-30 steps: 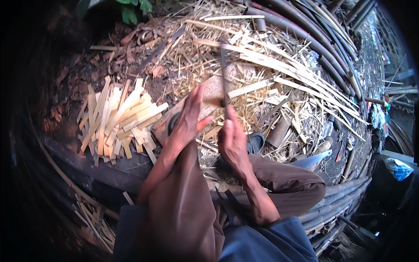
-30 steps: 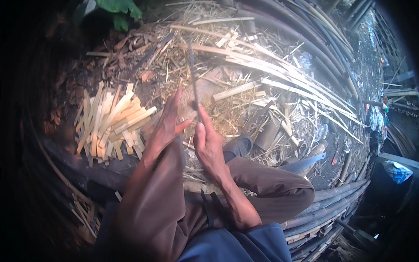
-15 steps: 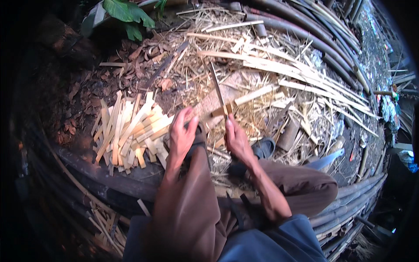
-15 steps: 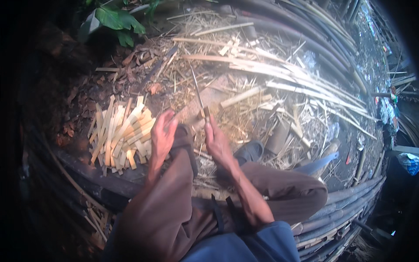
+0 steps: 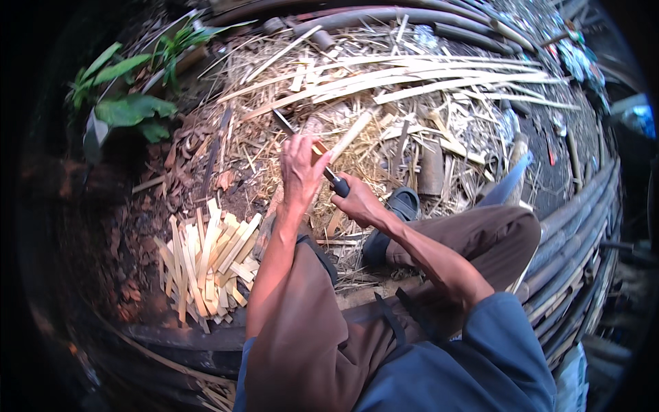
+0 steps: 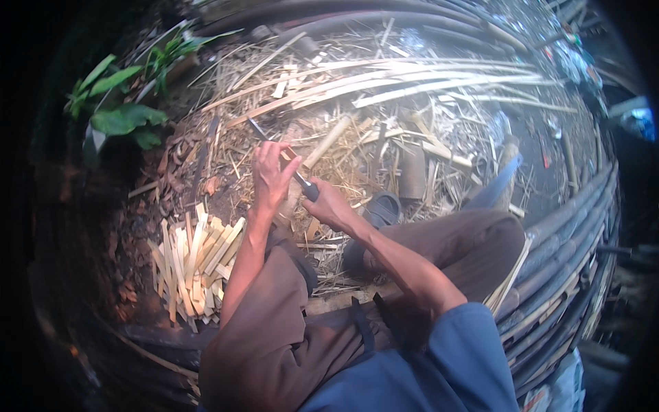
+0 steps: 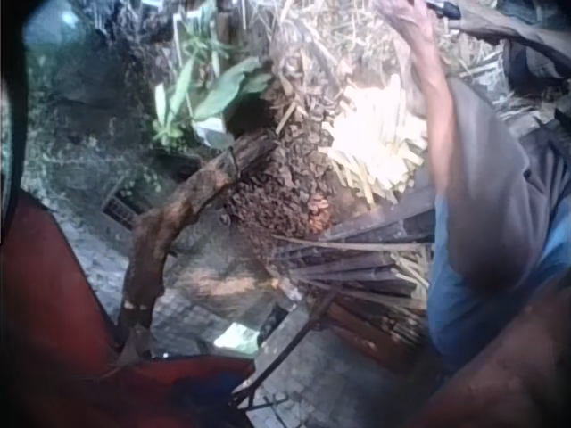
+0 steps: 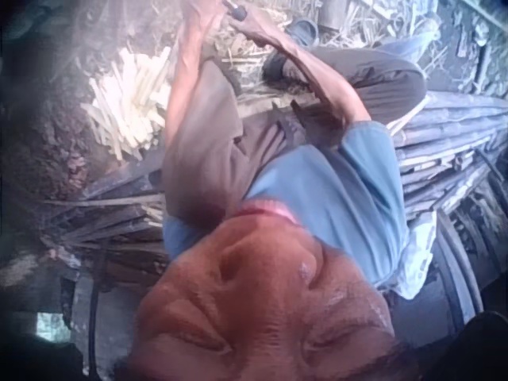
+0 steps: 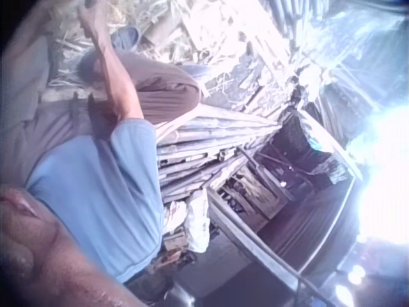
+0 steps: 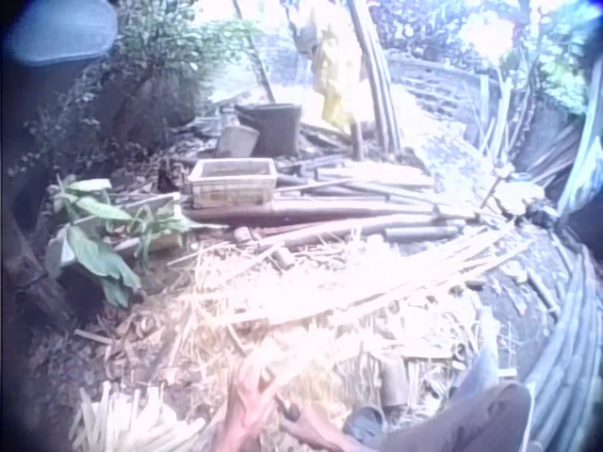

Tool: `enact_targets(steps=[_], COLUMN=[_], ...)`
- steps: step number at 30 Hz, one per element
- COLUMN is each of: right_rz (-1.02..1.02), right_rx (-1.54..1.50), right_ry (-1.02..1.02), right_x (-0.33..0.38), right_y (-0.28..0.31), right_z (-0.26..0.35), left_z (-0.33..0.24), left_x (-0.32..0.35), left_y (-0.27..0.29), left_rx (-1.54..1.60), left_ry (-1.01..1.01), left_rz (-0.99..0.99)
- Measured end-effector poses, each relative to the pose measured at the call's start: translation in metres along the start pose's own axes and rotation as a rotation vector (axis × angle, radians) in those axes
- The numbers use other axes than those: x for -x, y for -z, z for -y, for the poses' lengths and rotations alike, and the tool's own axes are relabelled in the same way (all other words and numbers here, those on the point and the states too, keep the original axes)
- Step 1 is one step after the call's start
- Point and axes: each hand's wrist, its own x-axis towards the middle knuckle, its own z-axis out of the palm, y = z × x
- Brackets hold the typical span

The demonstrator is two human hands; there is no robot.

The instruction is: The person sits on the ground and uses a machete to split bamboo strips into smaller pieces. They repeatedly pick up bamboo strips, position them on a wooden block, and strike them with the machete to create smaller segments, which accumulate on the ground.

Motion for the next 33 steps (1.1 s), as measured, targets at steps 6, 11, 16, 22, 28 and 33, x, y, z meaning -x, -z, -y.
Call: enact_targets(steps=[6,11,16,22,28,33], right_rz=[-0.164,-0.071,-0.087,-0.168,0.022,-0.192], right_rx=[0.212,0.08,-0.005,0.309,0.249,0.368], right_ry=[0.239,0.156,0.209,0.281,0.252,0.402], right_x=[-0.023,-0.018,-0.028,-0.037,-0.046,-0.048], right_y=[0.006,-0.003,-0.005,-0.016,-0.013,-0.024], right_z=[-0.036,-0.033,-0.051,-0.043,-0.063,-0.073], left_z=[-0.001,0.001,-0.012,-0.008,-0.005,-0.007], left_x=[-0.014,-0.011,-0.021,-0.017,-0.012,-0.009], left_y=[-0.006,0.004,-0.004,-0.003,-0.009,-0.003], left_rx=[-0.105,-0.131,0.091,-0.062,-0.128,0.048], left_ry=[-0.148,-0.191,0.01,0.164,0.085,0.104], left_rz=[0.029,0.058,0.195,0.085,0.09,0.054])
